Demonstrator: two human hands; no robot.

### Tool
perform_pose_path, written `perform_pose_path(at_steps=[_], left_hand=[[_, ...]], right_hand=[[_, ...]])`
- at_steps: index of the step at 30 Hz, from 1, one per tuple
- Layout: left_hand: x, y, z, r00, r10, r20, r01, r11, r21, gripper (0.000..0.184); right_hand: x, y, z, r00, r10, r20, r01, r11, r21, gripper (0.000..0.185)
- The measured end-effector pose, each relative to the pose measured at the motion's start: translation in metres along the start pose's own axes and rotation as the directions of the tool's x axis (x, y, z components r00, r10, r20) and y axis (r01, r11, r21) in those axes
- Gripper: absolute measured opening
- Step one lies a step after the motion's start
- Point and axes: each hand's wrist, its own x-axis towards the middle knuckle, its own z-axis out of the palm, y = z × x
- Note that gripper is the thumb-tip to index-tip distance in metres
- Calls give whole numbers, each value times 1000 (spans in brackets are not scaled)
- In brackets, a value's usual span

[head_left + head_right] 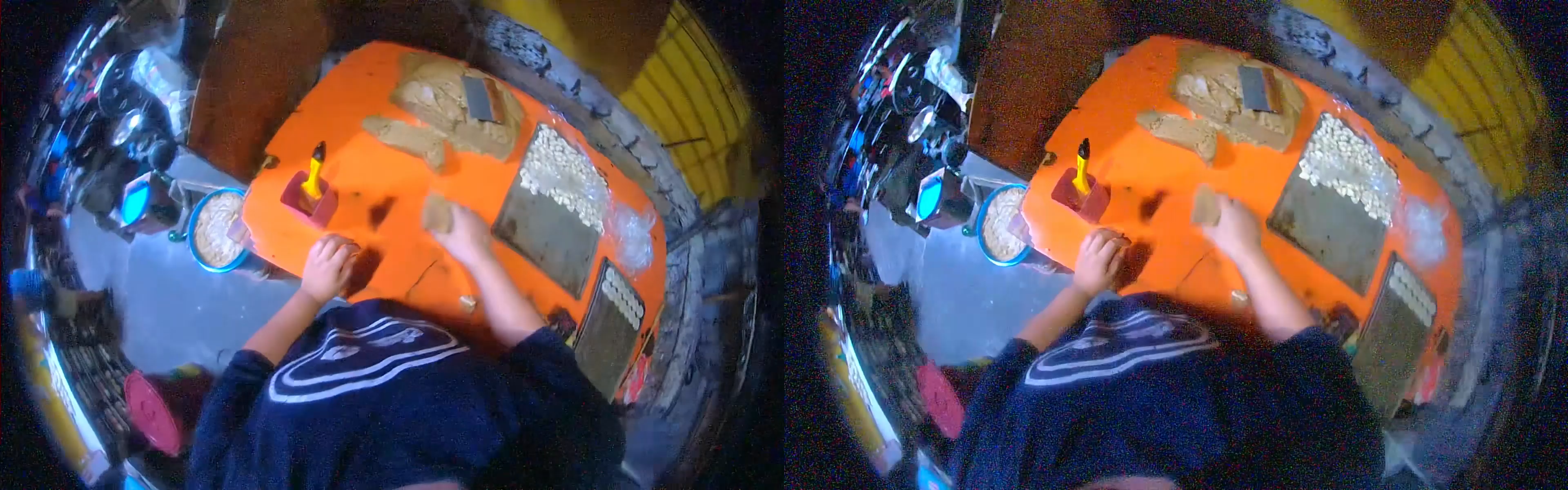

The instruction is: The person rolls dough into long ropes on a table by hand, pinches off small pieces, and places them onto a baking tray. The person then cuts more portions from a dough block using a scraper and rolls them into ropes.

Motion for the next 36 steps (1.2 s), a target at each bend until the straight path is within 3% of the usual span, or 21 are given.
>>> perform_pose_path(at_steps=[1, 3, 5, 9, 11, 13, 15, 16, 18, 20, 21, 23, 24, 29, 33, 36], left_hand=[[1, -1, -2, 1000, -9, 12, 9, 999, -32, 30], [3, -2, -6, 998, -10, 54, 15, 995, -101, 33], [5, -6, -2, 999, 19, 44, -5, 952, -306, 41], [20, -1, 8, 990, 114, 78, -71, 906, -416, 48], [25, 5, 20, 984, 159, 77, -121, 923, -365, 50], [30, 15, 31, 974, 217, 64, -187, 931, -312, 53], [30, 20, 36, 952, 281, 120, -228, 916, -331, 54], [30, 18, 37, 941, 296, 162, -237, 921, -310, 56], [38, 15, 38, 923, 307, 233, -251, 937, -241, 58], [41, 16, 39, 918, 315, 240, -257, 935, -244, 59], [39, 16, 37, 920, 301, 251, -243, 941, -236, 59], [38, 16, 35, 929, 260, 263, -209, 956, -207, 60], [39, 17, 36, 934, 251, 253, -206, 959, -193, 60], [33, 29, 35, 961, 229, 154, -225, 973, -45, 58], [39, 64, 34, 964, 237, 120, -249, 964, 91, 58], [40, 66, 35, 975, 159, 153, -176, 978, 112, 57]], right_hand=[[-13, 5, 26, 951, -212, -225, 212, 977, -26, 50], [-40, -32, 30, 938, -258, -231, 247, 966, -77, 50], [-55, -58, 50, 926, -292, -241, 246, 948, -202, 56], [-74, -81, 62, 991, -55, -122, 14, 950, -313, 58], [-97, -81, 57, 924, -138, -357, 42, 964, -264, 54], [-121, -78, 52, 785, -212, -582, 74, 965, -251, 51], [-161, -54, 72, 813, -28, -581, -23, 997, -80, 43], [-185, -47, 73, 802, 4, -597, -65, 995, -81, 43], [-228, -27, 68, 838, 309, -450, -354, 935, -19, 47], [-264, 24, 75, 673, 243, -699, -373, 927, -36, 36], [-279, 24, 51, 636, 467, -614, -520, 848, 107, 37], [-298, 77, 56, 533, 345, -773, -615, 785, -73, 38], [-303, 95, 54, 537, 332, -776, -600, 796, -74, 38], [-295, 156, 37, 752, 193, -631, -419, 878, -230, 43], [-246, 107, 7, 832, 69, -551, -135, 987, -81, 44], [-201, 77, 38, 885, -85, -458, 31, 992, -123, 34]])
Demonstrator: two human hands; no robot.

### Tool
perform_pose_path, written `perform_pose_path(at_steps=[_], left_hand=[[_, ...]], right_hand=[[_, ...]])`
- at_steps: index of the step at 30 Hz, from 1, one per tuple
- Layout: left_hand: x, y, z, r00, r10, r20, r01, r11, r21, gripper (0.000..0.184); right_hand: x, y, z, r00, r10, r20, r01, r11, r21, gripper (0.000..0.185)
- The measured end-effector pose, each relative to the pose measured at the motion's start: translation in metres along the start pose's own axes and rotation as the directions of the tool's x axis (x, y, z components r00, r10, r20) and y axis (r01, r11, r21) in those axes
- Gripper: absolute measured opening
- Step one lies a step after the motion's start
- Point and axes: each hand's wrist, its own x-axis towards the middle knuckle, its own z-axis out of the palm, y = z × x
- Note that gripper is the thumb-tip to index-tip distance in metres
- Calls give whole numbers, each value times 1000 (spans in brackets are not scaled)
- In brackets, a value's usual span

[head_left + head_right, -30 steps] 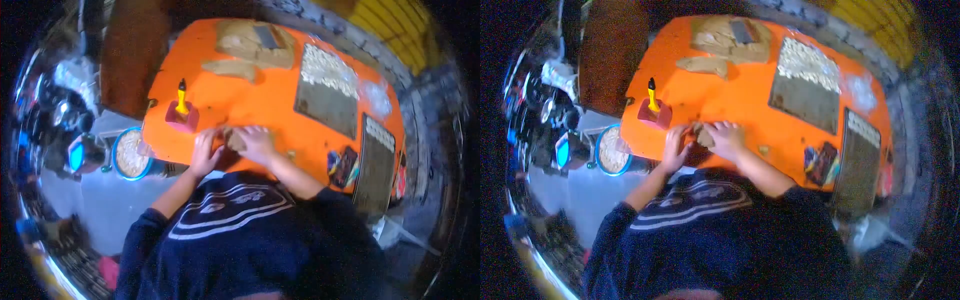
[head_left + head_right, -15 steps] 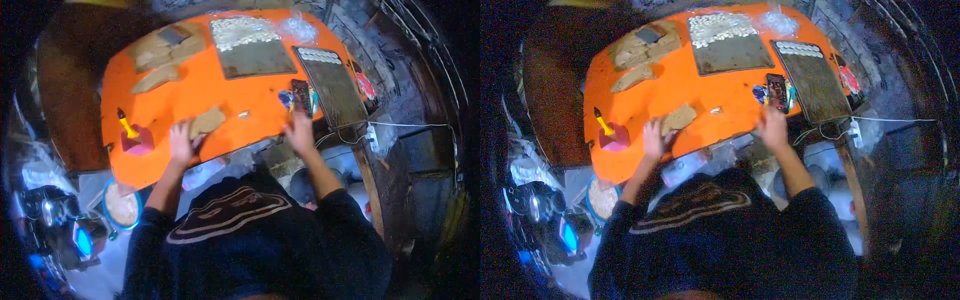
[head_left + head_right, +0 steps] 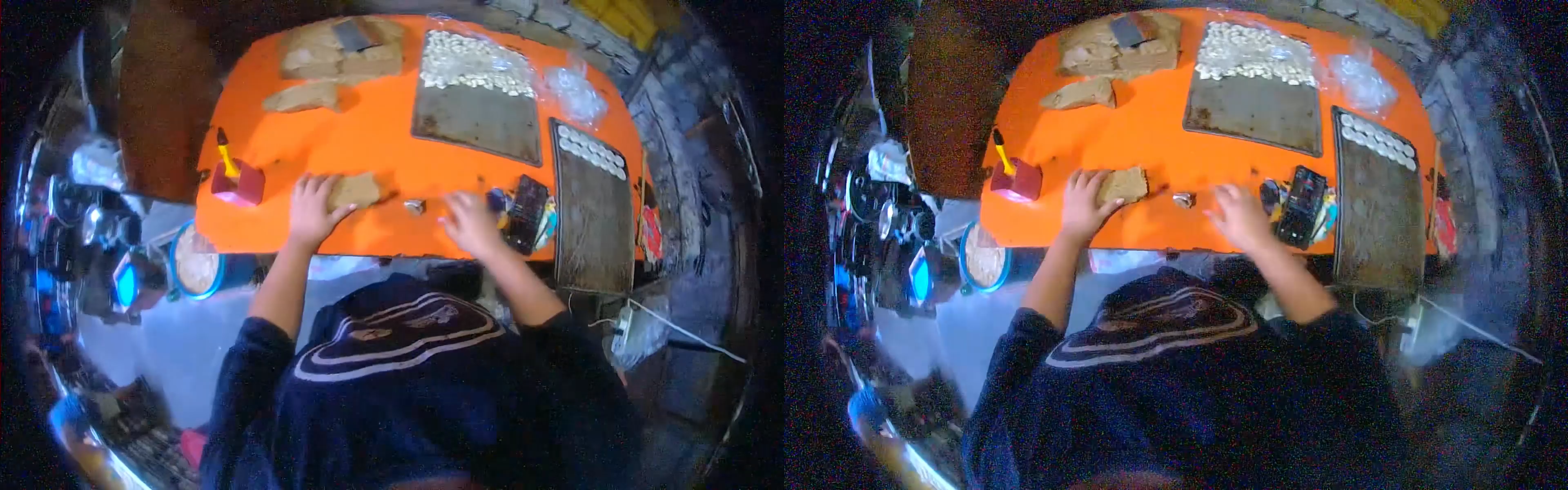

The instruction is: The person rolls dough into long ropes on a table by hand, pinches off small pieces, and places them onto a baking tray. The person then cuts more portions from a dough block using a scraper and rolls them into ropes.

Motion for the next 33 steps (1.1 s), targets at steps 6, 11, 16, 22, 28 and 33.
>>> perform_pose_path(at_steps=[6, 11, 16, 22, 28, 33], left_hand=[[-8, -5, 4, 1000, -1, 31, 3, 996, -85, 57], [-7, -23, -4, 996, 44, -72, -57, 983, -175, 55], [-16, -33, 2, 987, 38, -153, -67, 980, -187, 51], [-4, -26, 8, 999, 5, -52, -20, 958, -285, 46], [25, -34, 19, 994, -89, 62, 97, 985, -143, 46], [55, -57, 33, 899, -88, 428, 190, 961, -202, 44]], right_hand=[[36, -18, 37, 965, 44, 260, -126, 943, 309, 24], [13, 9, 17, 978, 181, -105, -154, 962, 223, 20], [39, -71, 8, 993, 71, -98, -77, 995, -56, 43], [102, -114, 91, 974, -227, 6, 227, 974, 5, 54], [147, -105, 78, 873, -75, 481, 109, 993, -43, 54], [168, -85, 91, 699, -11, 715, -172, 968, 183, 58]])
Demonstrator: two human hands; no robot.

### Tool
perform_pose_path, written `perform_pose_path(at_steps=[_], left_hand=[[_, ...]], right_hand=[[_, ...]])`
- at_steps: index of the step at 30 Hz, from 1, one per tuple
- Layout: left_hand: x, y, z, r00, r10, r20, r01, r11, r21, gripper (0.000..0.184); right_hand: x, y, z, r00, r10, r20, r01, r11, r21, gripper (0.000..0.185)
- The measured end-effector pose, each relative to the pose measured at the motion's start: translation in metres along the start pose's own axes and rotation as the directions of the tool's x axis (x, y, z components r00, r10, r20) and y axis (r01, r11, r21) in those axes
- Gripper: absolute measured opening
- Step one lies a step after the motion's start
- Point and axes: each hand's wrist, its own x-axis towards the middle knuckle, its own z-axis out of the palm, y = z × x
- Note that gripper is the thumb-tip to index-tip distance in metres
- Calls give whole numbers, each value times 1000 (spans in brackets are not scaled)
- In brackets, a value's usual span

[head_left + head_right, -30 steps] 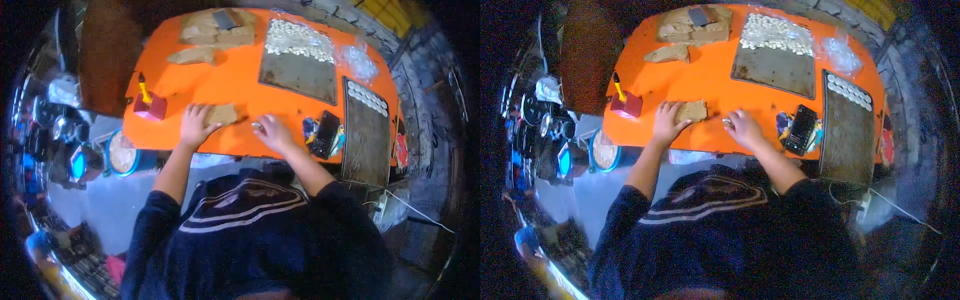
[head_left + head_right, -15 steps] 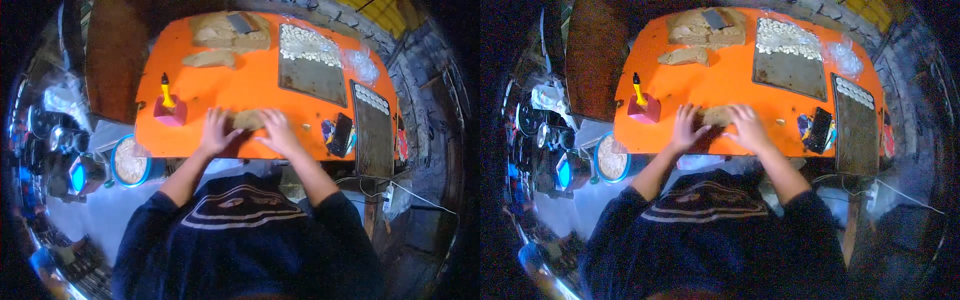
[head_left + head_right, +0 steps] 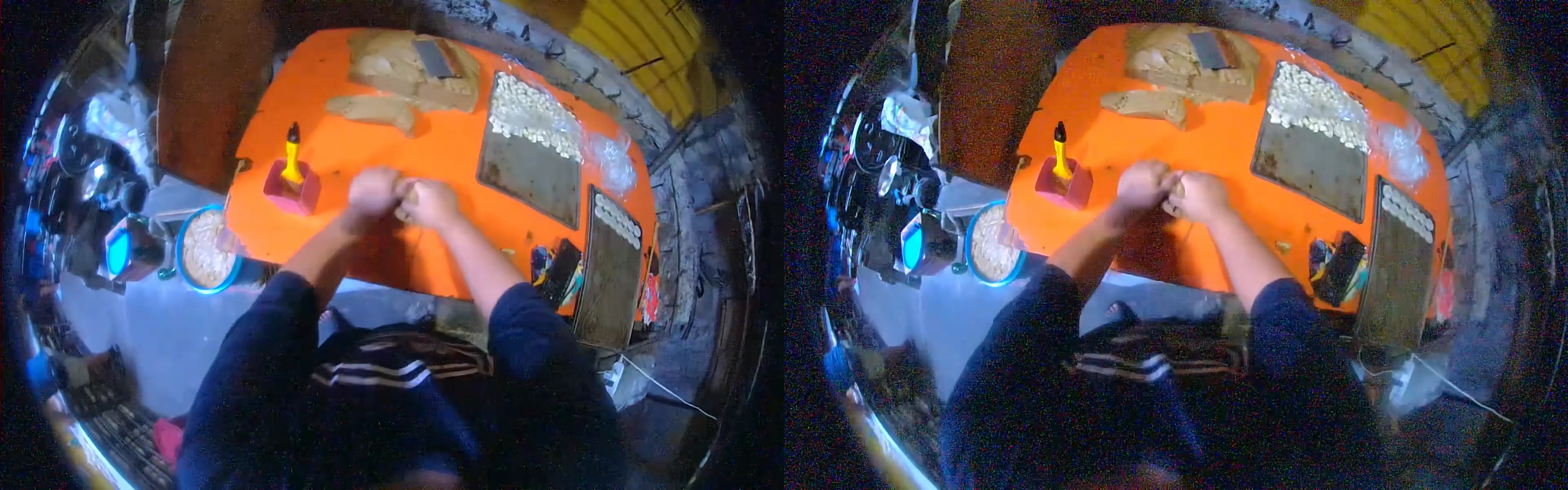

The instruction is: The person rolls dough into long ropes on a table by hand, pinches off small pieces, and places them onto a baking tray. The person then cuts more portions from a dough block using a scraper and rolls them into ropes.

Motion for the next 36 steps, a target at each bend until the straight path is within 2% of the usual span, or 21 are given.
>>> perform_pose_path(at_steps=[2, 4, 6, 7, 9, 15, 19, 21, 22, 24, 25, 29, 31, 32, 34, 36], left_hand=[[-12, 5, 4, 960, 92, -263, -84, 996, 41, 44], [-32, 12, 9, 848, 178, -500, -149, 984, 99, 45], [-83, 24, 7, 839, 326, -436, -207, 932, 298, 50], [-104, 34, 4, 844, 320, -431, -201, 933, 298, 50], [-134, 53, -1, 963, 181, -202, -85, 910, 407, 54], [-105, 52, -2, 900, 253, -355, -84, 900, 428, 47], [-60, 21, 7, 952, 237, -192, -142, 902, 408, 30], [-32, 2, 5, 933, 296, -205, -237, 933, 270, 24], [-24, -3, -1, 937, 293, -192, -238, 935, 263, 24], [-16, -1, -13, 909, 370, -192, -369, 929, 41, 27], [-21, -2, -10, 908, 373, -188, -374, 927, 34, 27], [-47, -8, -8, 902, 300, -309, -258, 951, 169, 30], [-53, -5, -13, 953, 162, -254, -172, 985, -15, 31], [-49, 4, -19, 952, 166, -258, -176, 984, -14, 31], [-28, 30, -33, 956, -109, -272, 124, 992, 37, 35], [-6, 47, -33, 868, 54, -494, -15, 996, 84, 43]], right_hand=[[-8, 1, 20, 926, -116, -359, 58, 984, -168, 61], [-24, 0, 41, 722, -270, -637, 56, 941, -335, 64], [-75, -8, 53, 662, -430, -614, 59, 847, -529, 70], [-90, -12, 56, 665, -429, -611, 66, 849, -525, 70], [-113, -16, 58, 743, -442, -503, 147, 840, -522, 71], [-93, -17, 38, 748, -410, -523, 142, 867, -477, 60], [-43, 6, 41, 822, -357, -443, 112, 865, -489, 40], [-20, 28, 37, 836, -385, -392, 178, 864, -470, 31], [-17, 25, 34, 842, -375, -387, 177, 871, -459, 31], [-23, 16, 23, 872, -220, -437, 91, 951, -297, 34], [-31, 19, 27, 875, -211, -436, 83, 952, -294, 34], [-73, 29, 47, 693, -261, -673, 80, 954, -287, 39], [-87, 22, 49, 674, -247, -696, 43, 954, -297, 40], [-96, 16, 51, 668, -237, -705, 20, 953, -302, 41], [-106, 8, 54, 654, -225, -723, -18, 950, -312, 44], [-107, 8, 52, 675, -212, -706, -26, 951, -310, 45]])
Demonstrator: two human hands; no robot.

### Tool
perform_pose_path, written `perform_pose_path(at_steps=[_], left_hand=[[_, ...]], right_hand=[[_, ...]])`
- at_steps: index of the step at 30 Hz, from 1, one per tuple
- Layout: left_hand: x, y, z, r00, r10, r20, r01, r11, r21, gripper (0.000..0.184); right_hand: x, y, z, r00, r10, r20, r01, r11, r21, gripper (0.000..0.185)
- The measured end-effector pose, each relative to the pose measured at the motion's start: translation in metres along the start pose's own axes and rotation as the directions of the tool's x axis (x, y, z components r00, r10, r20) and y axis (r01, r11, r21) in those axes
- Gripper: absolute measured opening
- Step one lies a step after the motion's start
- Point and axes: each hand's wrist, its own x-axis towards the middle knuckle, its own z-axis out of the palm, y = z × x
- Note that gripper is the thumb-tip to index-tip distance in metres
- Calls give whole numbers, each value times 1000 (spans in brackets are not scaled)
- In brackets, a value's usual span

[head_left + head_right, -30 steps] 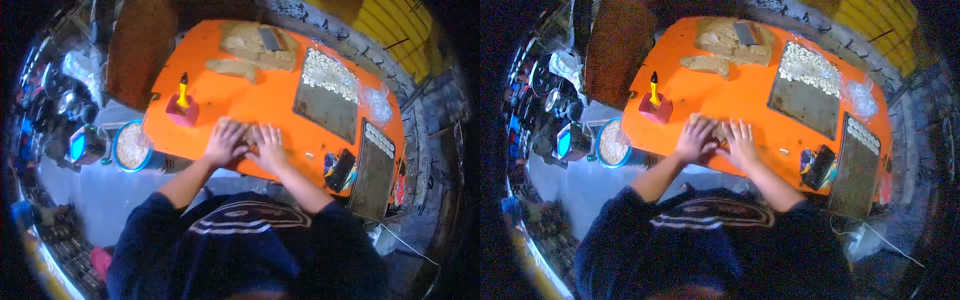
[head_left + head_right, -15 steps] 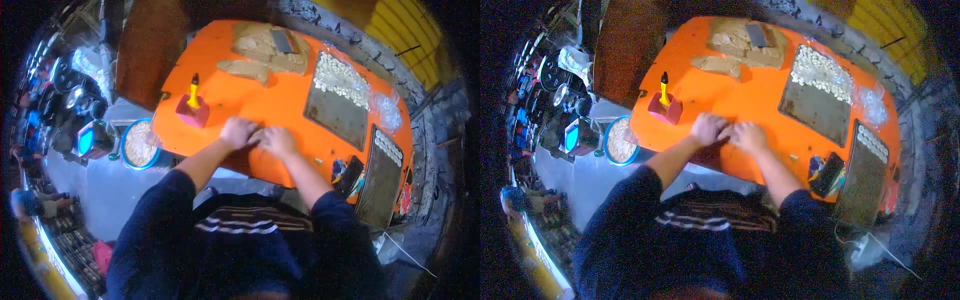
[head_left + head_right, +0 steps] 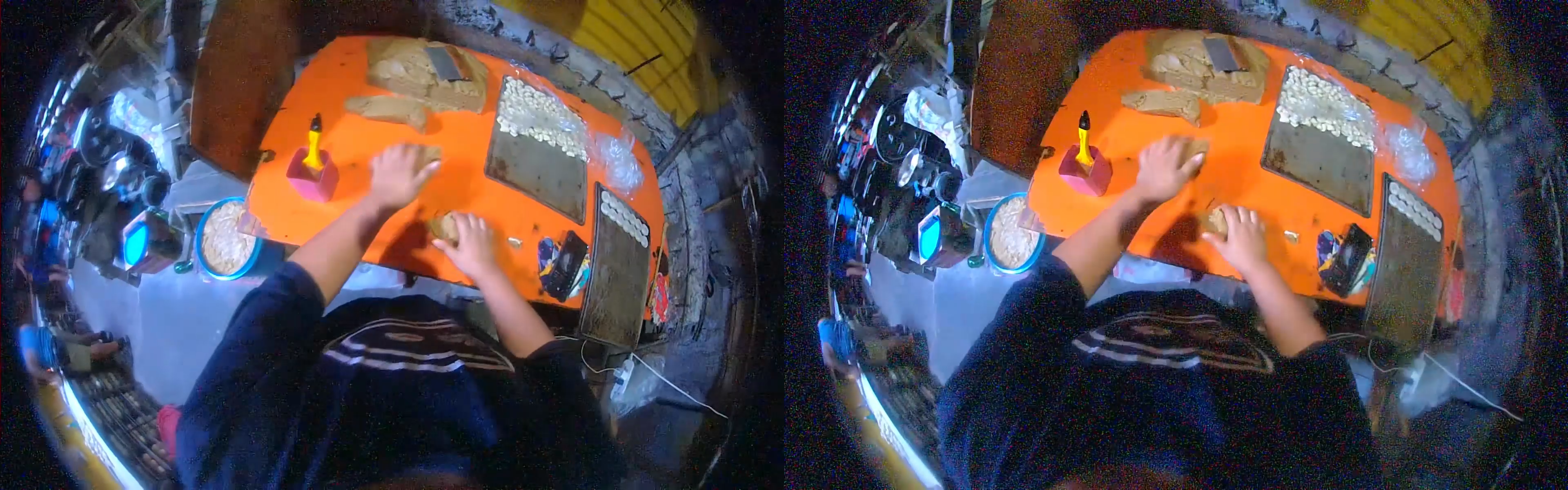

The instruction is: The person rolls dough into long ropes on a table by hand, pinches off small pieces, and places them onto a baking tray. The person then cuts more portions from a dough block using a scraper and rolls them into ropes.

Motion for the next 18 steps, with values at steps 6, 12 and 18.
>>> perform_pose_path(at_steps=[6, 12, 18], left_hand=[[-59, 17, -43, 985, 68, 162, -2, 927, -376, 36], [-151, -59, -35, 699, -619, -358, 495, 780, -383, 63], [-65, -71, -66, 786, -584, -205, 151, 502, -852, 64]], right_hand=[[-3, 10, 1, 994, -9, 110, 8, 1000, 10, 50], [-1, 14, 5, 993, -33, 112, 28, 999, 47, 52], [4, 6, 2, 978, 60, 197, -64, 998, 12, 52]])
